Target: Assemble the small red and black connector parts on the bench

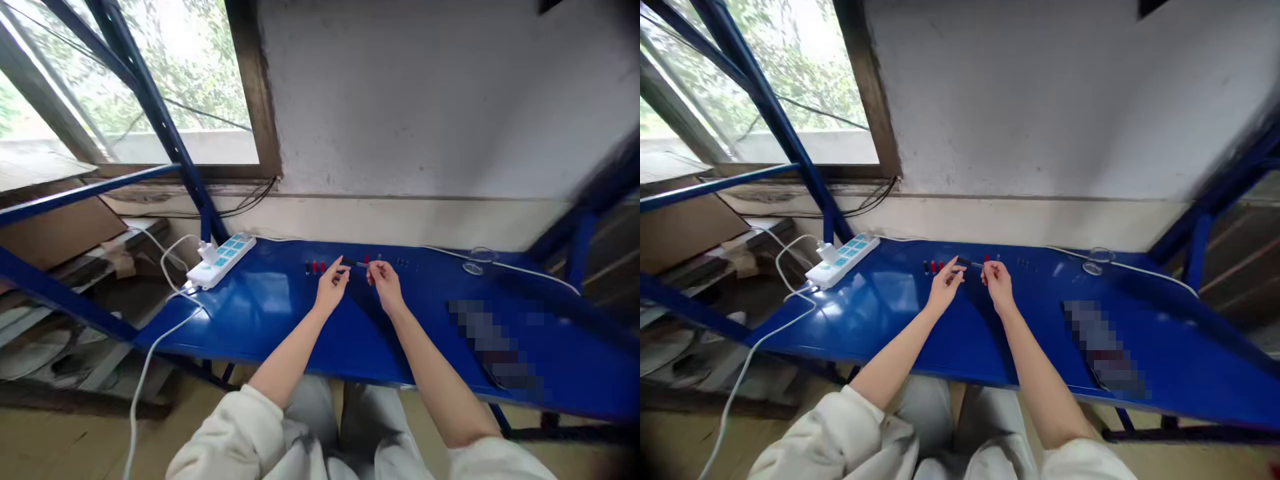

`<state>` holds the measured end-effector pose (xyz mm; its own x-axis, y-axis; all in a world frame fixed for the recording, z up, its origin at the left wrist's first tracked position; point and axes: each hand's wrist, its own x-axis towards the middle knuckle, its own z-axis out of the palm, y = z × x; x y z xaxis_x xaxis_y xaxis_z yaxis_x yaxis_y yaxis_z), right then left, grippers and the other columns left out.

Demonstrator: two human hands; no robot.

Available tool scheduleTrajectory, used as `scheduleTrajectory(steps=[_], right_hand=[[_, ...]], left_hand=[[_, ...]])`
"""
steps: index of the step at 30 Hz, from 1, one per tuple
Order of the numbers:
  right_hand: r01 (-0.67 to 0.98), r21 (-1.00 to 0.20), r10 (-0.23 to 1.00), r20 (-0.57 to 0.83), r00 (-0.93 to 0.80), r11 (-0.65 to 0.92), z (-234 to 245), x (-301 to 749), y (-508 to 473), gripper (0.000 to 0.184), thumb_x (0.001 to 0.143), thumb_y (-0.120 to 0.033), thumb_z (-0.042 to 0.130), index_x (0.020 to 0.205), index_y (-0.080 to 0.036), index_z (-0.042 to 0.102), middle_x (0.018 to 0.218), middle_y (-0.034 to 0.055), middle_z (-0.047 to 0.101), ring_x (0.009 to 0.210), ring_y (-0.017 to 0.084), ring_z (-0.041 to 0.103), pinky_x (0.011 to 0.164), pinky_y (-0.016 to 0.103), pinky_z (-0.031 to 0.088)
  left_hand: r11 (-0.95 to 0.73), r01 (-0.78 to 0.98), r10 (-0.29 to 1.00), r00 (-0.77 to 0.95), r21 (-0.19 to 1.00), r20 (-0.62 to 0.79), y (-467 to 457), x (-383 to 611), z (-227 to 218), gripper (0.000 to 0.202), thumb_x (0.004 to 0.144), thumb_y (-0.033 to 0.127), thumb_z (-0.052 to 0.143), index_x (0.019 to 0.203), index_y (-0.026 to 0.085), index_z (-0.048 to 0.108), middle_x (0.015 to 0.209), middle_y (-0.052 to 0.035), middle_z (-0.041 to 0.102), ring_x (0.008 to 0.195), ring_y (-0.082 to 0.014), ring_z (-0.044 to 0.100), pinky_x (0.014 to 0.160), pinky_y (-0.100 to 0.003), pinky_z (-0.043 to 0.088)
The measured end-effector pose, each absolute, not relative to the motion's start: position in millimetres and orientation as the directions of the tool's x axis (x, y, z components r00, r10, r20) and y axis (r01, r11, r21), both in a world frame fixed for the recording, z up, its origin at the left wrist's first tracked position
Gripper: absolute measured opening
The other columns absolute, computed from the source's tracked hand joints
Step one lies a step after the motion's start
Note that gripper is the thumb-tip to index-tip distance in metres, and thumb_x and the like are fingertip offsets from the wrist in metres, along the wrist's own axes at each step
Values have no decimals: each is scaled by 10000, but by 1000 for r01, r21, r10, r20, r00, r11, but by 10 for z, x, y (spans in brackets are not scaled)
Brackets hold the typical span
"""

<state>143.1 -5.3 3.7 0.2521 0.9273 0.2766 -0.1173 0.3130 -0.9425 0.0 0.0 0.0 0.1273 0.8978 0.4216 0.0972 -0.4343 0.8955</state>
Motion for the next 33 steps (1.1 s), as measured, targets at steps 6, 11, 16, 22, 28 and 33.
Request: scheduleTrajectory(steps=[6,11,16,22,28,33], right_hand=[[-94,-945,940,294,170,313,9,1423,-46,272,735,-435,565,843,-198,484,619,-36,539,510,81,472,509,232,367],[-56,-949,947,303,107,310,28,1386,-72,275,761,-415,537,918,-195,485,672,-16,571,545,92,494,529,241,377],[-41,-941,938,331,99,336,42,1388,-90,255,774,-403,524,917,-193,501,661,-19,563,536,88,486,529,238,375],[-8,-940,938,340,63,341,33,1390,-88,250,781,-406,513,903,-189,503,660,-12,571,543,95,500,527,238,386],[151,-914,922,386,40,376,45,1375,-115,263,773,-410,517,910,-186,503,702,14,592,592,120,545,579,263,437],[372,-831,896,444,-7,414,55,1361,-119,214,771,-385,514,870,-196,528,713,21,602,627,144,573,636,288,450]], left_hand=[[-426,38,874,276,904,400,-44,38,-29,571,791,284,528,1328,230,339,996,-50,620,636,-71,552,586,-197,445],[-373,-12,926,52,928,373,-21,-1,43,353,768,348,550,1074,176,593,822,-37,635,593,-83,556,558,-206,447],[-336,-36,941,26,941,337,13,-14,46,255,721,355,600,866,146,621,731,-20,604,525,-67,518,532,-204,434],[-343,-12,939,35,939,343,2,-13,31,242,746,349,573,879,147,591,748,-24,602,522,-64,521,529,-202,427],[-410,37,912,0,911,410,-36,-32,80,245,763,338,556,925,160,601,772,-29,601,542,-76,534,539,-212,434],[-497,92,867,6,863,498,-63,-56,144,246,783,315,532,973,184,617,884,-50,609,585,-82,547,561,-219,439]])
